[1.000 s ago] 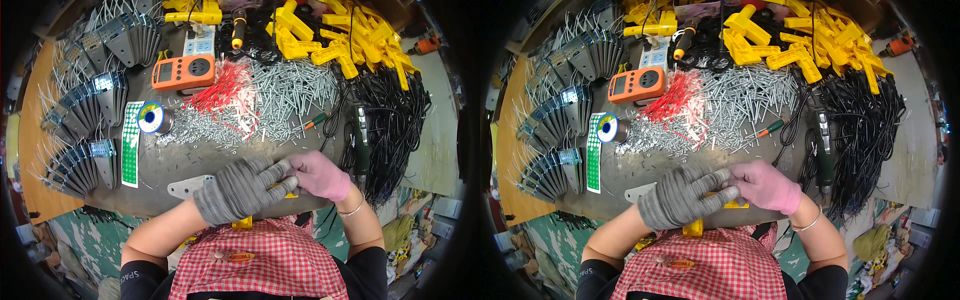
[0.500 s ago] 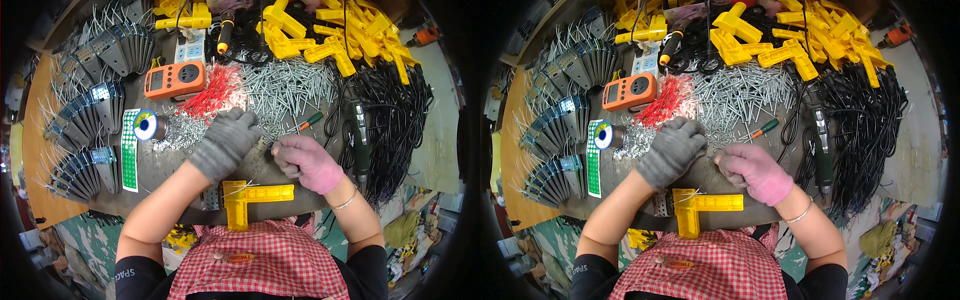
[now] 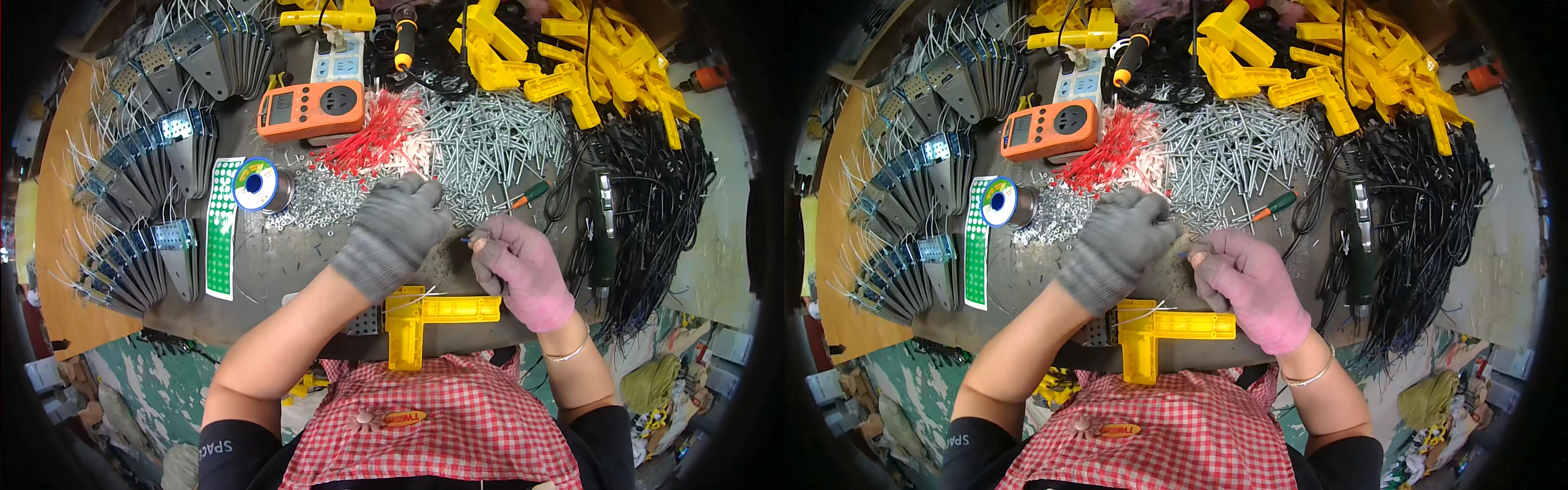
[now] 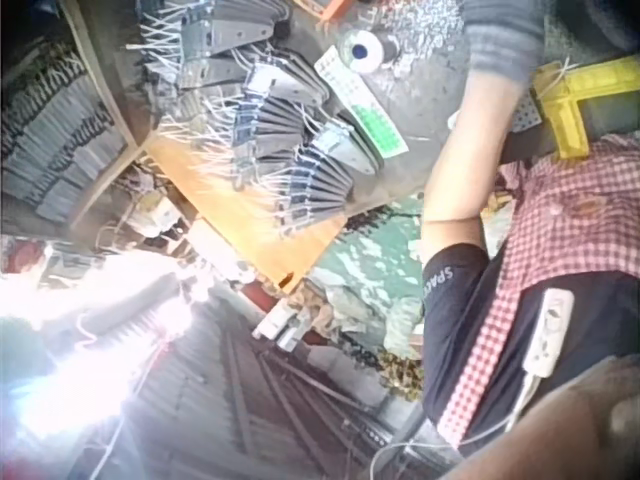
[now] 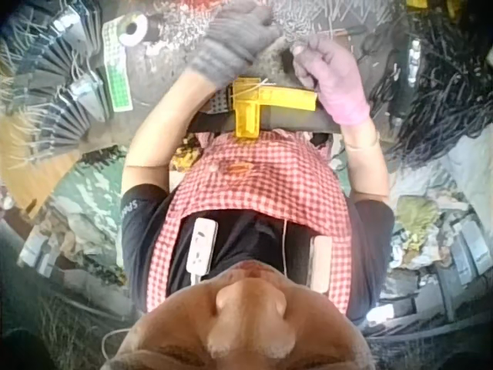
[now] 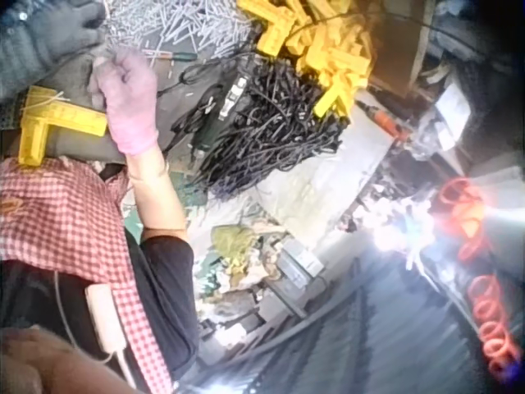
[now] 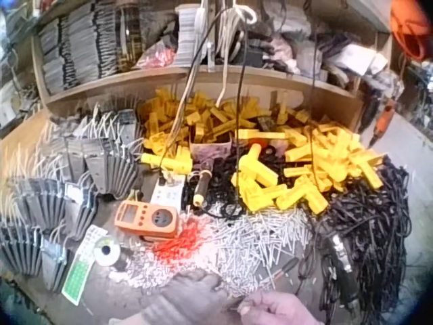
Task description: Assembling yellow plastic housings with internal wiring, soldering components, and fastening parts with an electric screwdriver.
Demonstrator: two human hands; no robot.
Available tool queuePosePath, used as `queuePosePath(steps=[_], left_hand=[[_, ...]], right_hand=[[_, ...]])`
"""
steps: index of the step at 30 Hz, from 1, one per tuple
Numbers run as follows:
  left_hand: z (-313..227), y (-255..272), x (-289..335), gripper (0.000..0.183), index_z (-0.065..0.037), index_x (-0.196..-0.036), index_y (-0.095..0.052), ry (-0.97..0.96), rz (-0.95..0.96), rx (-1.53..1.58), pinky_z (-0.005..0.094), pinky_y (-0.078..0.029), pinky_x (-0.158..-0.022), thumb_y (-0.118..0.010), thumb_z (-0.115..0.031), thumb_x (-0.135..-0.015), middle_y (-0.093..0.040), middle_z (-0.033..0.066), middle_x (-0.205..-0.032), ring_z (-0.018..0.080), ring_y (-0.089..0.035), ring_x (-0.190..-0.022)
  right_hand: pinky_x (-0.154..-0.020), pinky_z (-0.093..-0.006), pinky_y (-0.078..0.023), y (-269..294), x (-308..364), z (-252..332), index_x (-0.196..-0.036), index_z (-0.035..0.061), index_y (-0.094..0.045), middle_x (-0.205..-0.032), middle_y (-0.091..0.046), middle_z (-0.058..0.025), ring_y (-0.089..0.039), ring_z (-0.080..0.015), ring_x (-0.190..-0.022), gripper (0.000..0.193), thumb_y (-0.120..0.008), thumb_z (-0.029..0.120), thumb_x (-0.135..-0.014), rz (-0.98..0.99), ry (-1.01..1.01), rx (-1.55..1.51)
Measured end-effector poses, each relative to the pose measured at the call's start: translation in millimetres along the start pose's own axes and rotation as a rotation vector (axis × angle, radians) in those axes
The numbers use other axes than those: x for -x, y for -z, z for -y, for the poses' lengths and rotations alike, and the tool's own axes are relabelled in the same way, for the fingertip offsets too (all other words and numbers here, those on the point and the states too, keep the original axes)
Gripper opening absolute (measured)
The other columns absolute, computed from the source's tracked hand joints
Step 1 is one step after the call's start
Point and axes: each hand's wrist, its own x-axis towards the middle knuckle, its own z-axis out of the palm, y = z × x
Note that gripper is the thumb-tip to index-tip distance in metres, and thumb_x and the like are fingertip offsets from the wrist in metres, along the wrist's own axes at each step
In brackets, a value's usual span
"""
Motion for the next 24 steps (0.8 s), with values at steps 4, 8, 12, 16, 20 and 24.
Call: queuePosePath(steps=[4, 8, 12, 16, 20, 24], left_hand=[[6.3, -11.2, -11.9, 0.012, -0.011, -0.092, -0.071, 0.103, 0.146, -0.018, 0.0421, -0.053, -0.089, -0.067, -0.012, -0.082, -0.064, 0.0118, -0.110, 0.0341, -0.061, -0.106], [-1.4, -4.9, 8.1, 0.013, -0.008, -0.094, -0.069, 0.059, -0.210, 0.106, 0.0429, -0.053, -0.086, -0.074, -0.012, -0.082, -0.067, 0.0122, -0.113, 0.0339, -0.063, -0.103], [-5.2, 1.6, 50.3, 0.022, -0.006, -0.103, -0.073, 0.323, -0.208, 0.624, 0.0363, -0.056, -0.075, -0.079, -0.007, -0.082, -0.070, 0.0091, -0.088, 0.0264, -0.069, -0.084], [-14.5, 9.6, 72.4, 0.031, -0.006, -0.112, -0.076, 0.464, -0.284, 0.835, 0.0305, -0.053, -0.075, -0.082, -0.006, -0.081, -0.070, 0.0081, -0.089, 0.0185, -0.068, -0.084], [-11.2, 3.5, 80.6, 0.027, -0.005, -0.108, -0.076, 0.491, -0.278, 0.803, 0.0317, -0.053, -0.074, -0.081, -0.006, -0.081, -0.069, 0.0079, -0.090, 0.0199, -0.067, -0.084], [-11.3, 5.2, 76.0, 0.024, -0.007, -0.104, -0.075, 0.348, -0.369, 0.706, 0.0351, -0.053, -0.074, -0.081, -0.007, -0.080, -0.069, 0.0078, -0.088, 0.0243, -0.066, -0.082]], right_hand=[[-0.050, -0.0226, -0.034, 7.8, 9.2, 4.1, -0.099, 0.0005, -0.061, -0.069, -0.054, 0.0003, -0.046, -0.0060, -0.056, 0.015, -0.059, 0.016, -0.100, 0.127, -0.096, -0.045], [-0.048, -0.0220, -0.034, 12.3, 2.0, -3.2, -0.099, 0.0011, -0.062, -0.070, -0.057, -0.0003, -0.048, -0.0058, -0.055, 0.016, -0.059, 0.017, -0.100, 0.105, -0.125, -0.086], [-0.049, -0.0206, -0.036, -5.4, -17.6, -6.0, -0.099, 0.0012, -0.064, -0.072, -0.060, -0.0004, -0.050, -0.0049, -0.057, 0.017, -0.061, 0.018, -0.100, 0.083, -0.113, -0.020], [-0.052, -0.0200, -0.036, -15.9, -27.0, -11.0, -0.098, 0.0003, -0.067, -0.074, -0.059, 0.0019, -0.049, -0.0027, -0.060, 0.013, -0.066, 0.014, -0.096, 0.134, -0.060, 0.104], [-0.055, -0.0209, -0.036, -22.8, -24.5, -8.8, -0.095, -0.0009, -0.068, -0.073, -0.056, 0.0048, -0.044, -0.0012, -0.063, 0.010, -0.067, 0.009, -0.095, 0.114, 0.002, 0.185], [-0.057, -0.0227, -0.036, -23.4, -24.8, -15.2, -0.090, -0.0011, -0.068, -0.073, -0.054, 0.0059, -0.043, -0.0019, -0.065, 0.010, -0.066, 0.008, -0.094, 0.112, 0.086, 0.228]])
